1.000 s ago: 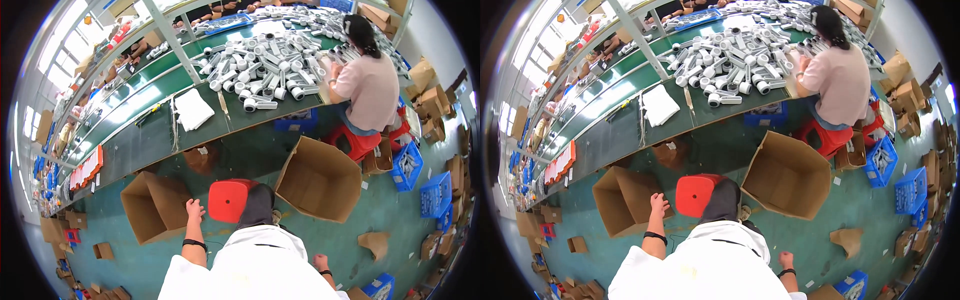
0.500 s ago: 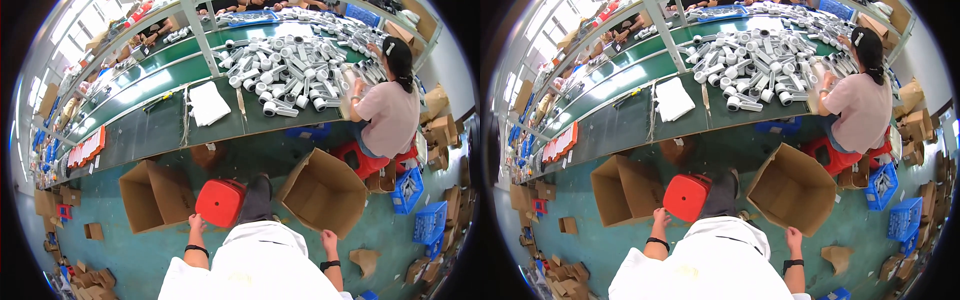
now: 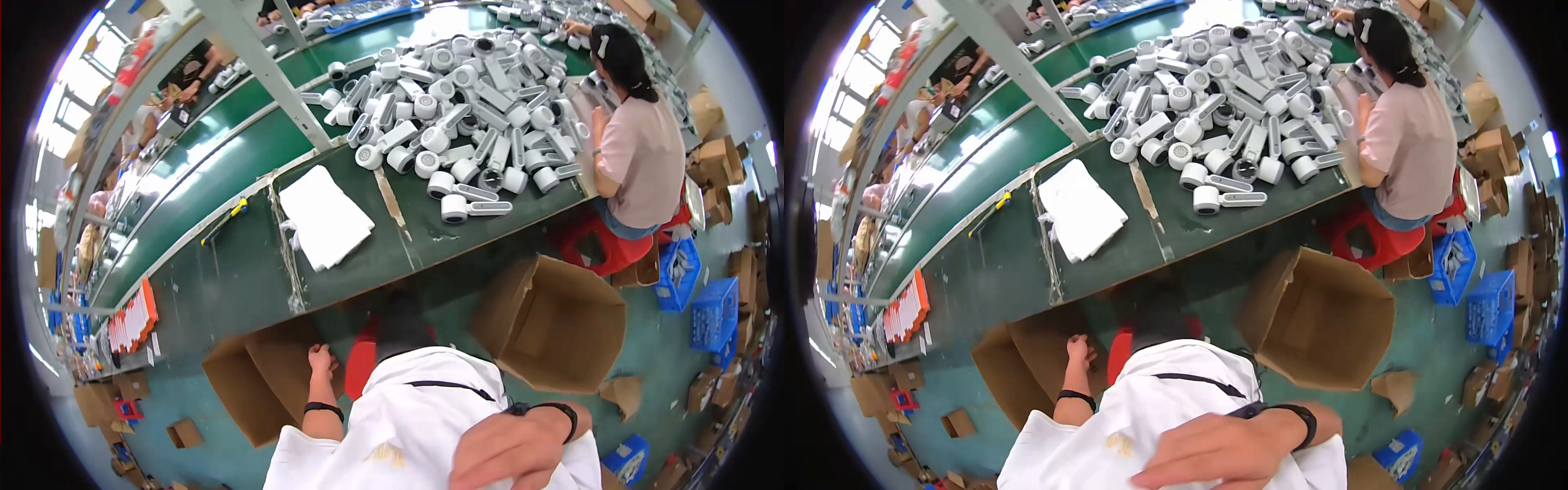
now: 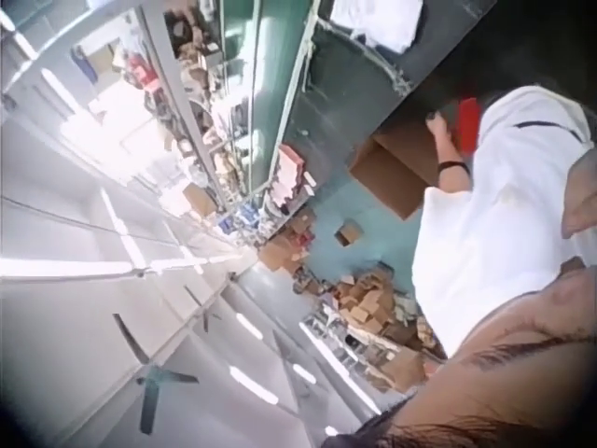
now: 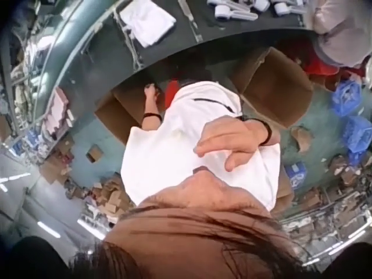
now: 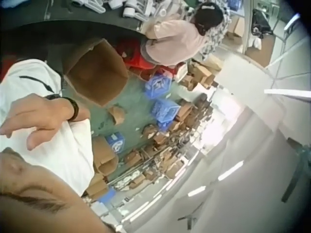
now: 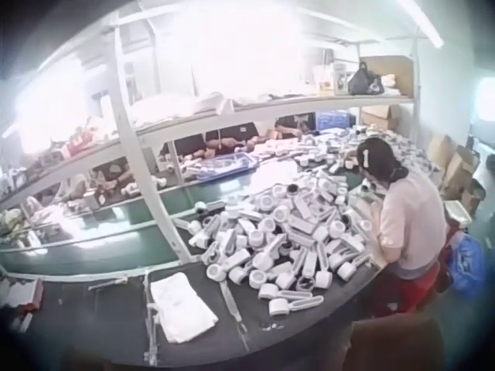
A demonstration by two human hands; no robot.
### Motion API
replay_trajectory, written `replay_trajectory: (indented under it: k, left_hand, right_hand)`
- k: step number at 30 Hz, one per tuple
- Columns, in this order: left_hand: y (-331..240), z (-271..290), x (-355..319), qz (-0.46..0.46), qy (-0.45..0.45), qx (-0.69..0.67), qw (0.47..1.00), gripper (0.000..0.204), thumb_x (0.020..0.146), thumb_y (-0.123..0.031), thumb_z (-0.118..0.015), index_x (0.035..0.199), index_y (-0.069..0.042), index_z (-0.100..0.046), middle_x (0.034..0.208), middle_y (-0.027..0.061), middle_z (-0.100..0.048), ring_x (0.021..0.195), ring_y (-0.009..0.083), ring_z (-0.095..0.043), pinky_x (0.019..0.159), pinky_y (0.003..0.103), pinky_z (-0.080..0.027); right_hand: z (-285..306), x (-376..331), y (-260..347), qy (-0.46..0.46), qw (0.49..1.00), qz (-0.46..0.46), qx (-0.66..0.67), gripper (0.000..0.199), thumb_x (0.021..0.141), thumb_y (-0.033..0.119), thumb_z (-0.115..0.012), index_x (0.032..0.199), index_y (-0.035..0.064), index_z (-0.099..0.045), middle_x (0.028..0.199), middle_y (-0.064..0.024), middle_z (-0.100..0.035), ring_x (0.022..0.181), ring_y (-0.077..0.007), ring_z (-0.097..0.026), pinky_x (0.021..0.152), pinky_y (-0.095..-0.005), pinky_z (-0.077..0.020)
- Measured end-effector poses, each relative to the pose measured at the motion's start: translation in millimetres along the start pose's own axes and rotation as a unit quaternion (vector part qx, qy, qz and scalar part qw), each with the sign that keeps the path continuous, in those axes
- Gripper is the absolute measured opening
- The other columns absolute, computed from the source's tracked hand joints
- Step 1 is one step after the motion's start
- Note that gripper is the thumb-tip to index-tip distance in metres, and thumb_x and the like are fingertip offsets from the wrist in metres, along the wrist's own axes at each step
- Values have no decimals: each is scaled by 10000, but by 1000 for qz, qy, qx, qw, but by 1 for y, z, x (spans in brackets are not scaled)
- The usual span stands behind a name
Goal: The person bags handheld fans by hand, places them into a cardboard box, and then moves the full box across the floor. After retrieving an empty box, they return to the workstation to bag more fans and place them into the new box.
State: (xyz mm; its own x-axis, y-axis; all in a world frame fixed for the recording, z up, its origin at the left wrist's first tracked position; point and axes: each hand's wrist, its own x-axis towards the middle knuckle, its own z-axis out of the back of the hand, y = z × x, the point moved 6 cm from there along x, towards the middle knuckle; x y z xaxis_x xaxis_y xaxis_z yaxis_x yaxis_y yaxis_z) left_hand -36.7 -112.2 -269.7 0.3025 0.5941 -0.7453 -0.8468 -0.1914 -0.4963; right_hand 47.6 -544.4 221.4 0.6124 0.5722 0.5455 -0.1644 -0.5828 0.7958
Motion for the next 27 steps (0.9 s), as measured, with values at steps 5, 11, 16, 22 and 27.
replay_trajectory:
  k: [5,11,16,22,27]
  left_hand:
    - [-71,16,32,-35,16,47,998,420,904,-221,-612,1284,-149,-449,1104,39,-557,809,197,-581,644,374,-534]
    - [-86,30,59,-34,1,56,998,380,903,-237,-641,1227,-115,-484,1008,20,-581,792,162,-587,614,335,-532]
    - [-51,32,105,-47,-2,38,998,296,891,-231,-681,1104,-91,-531,870,1,-557,688,122,-542,557,309,-502]
    - [4,27,174,-146,27,60,987,506,900,-223,-671,1347,-59,-500,1191,118,-635,1015,255,-617,726,367,-539]
    - [49,-2,220,-168,70,23,983,483,889,-162,-659,1319,8,-519,1273,166,-604,1168,273,-575,1009,349,-413]
  right_hand:
    - [6,85,-59,83,972,187,113,389,971,301,-585,1176,-29,-618,1083,-174,-603,887,-331,-610,742,-384,-509]
    - [33,112,-110,63,966,47,245,281,937,254,-651,995,-20,-628,969,-147,-602,799,-289,-586,674,-366,-483]
    - [77,7,-215,-228,939,-199,162,260,972,262,-589,900,12,-593,899,-108,-567,761,-195,-525,690,-305,-438]
    - [183,-308,-450,-291,650,-686,-149,345,899,319,-664,1020,1,-721,876,-107,-722,767,-181,-649,708,-339,-505]
    - [343,-324,-495,-357,679,-473,-433,422,886,226,-635,1245,9,-586,1211,-200,-626,1123,-285,-583,951,-397,-460]
